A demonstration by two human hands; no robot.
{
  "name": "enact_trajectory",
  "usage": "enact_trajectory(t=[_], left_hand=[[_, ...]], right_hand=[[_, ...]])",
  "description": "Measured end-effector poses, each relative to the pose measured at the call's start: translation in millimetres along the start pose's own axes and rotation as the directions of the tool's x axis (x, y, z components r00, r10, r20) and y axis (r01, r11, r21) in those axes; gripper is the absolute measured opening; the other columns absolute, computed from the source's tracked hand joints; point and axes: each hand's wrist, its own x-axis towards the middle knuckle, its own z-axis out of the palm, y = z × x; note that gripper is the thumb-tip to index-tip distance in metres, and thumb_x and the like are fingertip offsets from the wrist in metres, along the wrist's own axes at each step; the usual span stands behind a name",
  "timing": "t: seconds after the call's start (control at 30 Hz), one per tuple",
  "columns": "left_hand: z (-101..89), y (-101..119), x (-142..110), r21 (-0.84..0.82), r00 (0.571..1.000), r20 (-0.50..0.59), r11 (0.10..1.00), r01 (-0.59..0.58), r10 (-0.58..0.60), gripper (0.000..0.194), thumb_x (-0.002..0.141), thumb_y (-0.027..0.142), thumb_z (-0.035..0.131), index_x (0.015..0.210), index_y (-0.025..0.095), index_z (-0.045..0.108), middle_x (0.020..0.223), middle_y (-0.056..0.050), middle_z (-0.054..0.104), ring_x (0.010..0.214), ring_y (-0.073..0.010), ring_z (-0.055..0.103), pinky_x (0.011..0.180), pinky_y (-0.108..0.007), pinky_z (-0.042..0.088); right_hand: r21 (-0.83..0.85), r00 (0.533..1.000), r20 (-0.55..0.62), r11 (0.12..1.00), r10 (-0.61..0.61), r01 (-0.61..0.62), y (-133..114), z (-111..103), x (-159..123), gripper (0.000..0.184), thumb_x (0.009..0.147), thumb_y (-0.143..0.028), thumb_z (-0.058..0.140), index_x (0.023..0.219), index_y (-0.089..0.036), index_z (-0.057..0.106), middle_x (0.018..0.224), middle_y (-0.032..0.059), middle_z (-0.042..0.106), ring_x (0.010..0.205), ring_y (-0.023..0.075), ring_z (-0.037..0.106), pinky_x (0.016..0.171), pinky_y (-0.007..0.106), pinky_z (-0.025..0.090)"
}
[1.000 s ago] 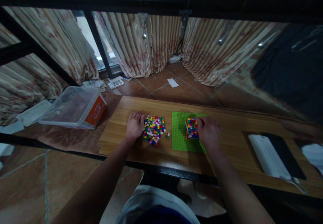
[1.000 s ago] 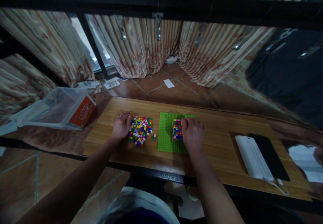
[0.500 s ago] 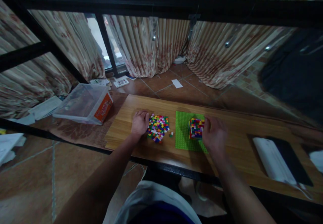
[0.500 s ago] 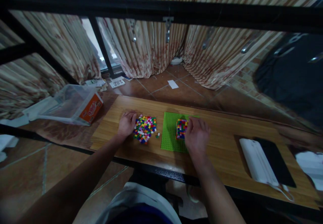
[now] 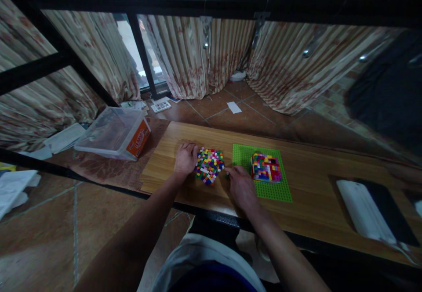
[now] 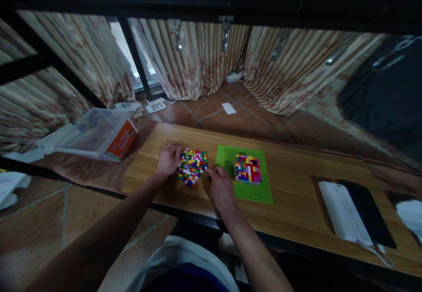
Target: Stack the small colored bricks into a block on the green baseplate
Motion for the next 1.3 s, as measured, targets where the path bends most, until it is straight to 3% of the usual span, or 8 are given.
enact_trajectory(t=[0.27,0.4,0.63,0.77,0.9,0.97,1.1,1.3], left_hand=[[3.8,-4,0,0.000,1.000,-0.019,1.000,0.000,0.000,0.032,0.098,0.027,0.038,0.088,0.017,0.067,0.097,-0.009,0.071,0.097,-0.0227,0.064,0.097,-0.040,0.048],[2.9,-4,1,-0.006,1.000,-0.023,1.000,-0.006,0.006,0.033,0.098,0.028,0.038,0.088,0.018,0.067,0.096,-0.009,0.072,0.097,-0.0230,0.064,0.096,-0.041,0.049],[2.1,-5,1,-0.007,1.000,-0.028,1.000,-0.012,0.012,0.032,0.097,0.029,0.038,0.090,0.019,0.067,0.097,-0.008,0.071,0.097,-0.0225,0.063,0.097,-0.041,0.049],[3.0,-6,1,-0.002,0.999,-0.028,1.000,-0.014,0.014,0.032,0.097,0.029,0.037,0.091,0.019,0.067,0.097,-0.008,0.071,0.097,-0.0228,0.063,0.097,-0.041,0.049],[2.1,-5,2,-0.001,0.999,-0.023,1.000,-0.023,0.023,0.033,0.097,0.029,0.037,0.087,0.020,0.067,0.096,-0.009,0.072,0.096,-0.0236,0.064,0.095,-0.042,0.049],[1.3,-4,2,0.000,0.999,-0.029,1.000,-0.020,0.020,0.033,0.097,0.029,0.037,0.086,0.020,0.067,0.097,-0.009,0.072,0.095,-0.0238,0.064,0.094,-0.042,0.050],[0.7,-3,2,-0.012,0.999,-0.032,1.000,-0.008,0.007,0.032,0.096,0.029,0.037,0.088,0.020,0.067,0.099,-0.009,0.072,0.096,-0.0240,0.064,0.095,-0.042,0.049],[0.9,-4,2,-0.002,1.000,-0.006,1.000,-0.021,0.021,0.033,0.097,0.028,0.037,0.087,0.019,0.067,0.098,-0.009,0.072,0.097,-0.0234,0.064,0.096,-0.042,0.049]], right_hand=[[-0.051,0.998,0.056,0.999,-0.007,0.010,3,2,9,0.033,0.092,-0.008,0.040,0.098,-0.019,0.071,0.095,0.0097,0.064,0.091,0.0221,0.058,0.081,0.033,0.048],[-0.007,1.000,-0.005,1.000,-0.012,0.012,-1,0,8,0.031,0.094,-0.011,0.041,0.091,-0.019,0.070,0.090,0.0091,0.065,0.089,0.0215,0.060,0.081,0.033,0.049],[0.267,0.978,-0.199,0.964,0.069,-0.014,-7,-23,0,0.025,0.095,-0.020,0.045,0.095,-0.020,0.070,0.092,0.0071,0.071,0.086,0.0184,0.066,0.080,0.031,0.051],[0.366,0.929,-0.302,0.926,0.215,-0.095,14,-49,-1,0.023,0.092,-0.031,0.051,0.095,-0.021,0.072,0.096,0.0069,0.072,0.085,0.0189,0.067,0.078,0.032,0.052],[0.378,0.838,-0.386,0.895,0.385,-0.237,54,-71,3,0.029,0.087,-0.042,0.056,0.089,-0.019,0.073,0.094,0.0088,0.072,0.081,0.0206,0.065,0.073,0.035,0.052],[0.370,0.817,-0.378,0.880,0.435,-0.298,72,-76,6,0.033,0.084,-0.045,0.057,0.087,-0.017,0.074,0.091,0.0101,0.071,0.076,0.0204,0.063,0.071,0.035,0.051],[0.355,0.828,-0.319,0.868,0.461,-0.346,90,-76,12,0.036,0.081,-0.047,0.057,0.085,-0.016,0.075,0.088,0.0103,0.072,0.074,0.0199,0.062,0.072,0.035,0.049],[0.310,0.847,-0.311,0.889,0.431,-0.338,92,-71,17,0.036,0.082,-0.047,0.054,0.083,-0.018,0.076,0.086,0.0087,0.074,0.076,0.0207,0.064,0.077,0.036,0.049]])
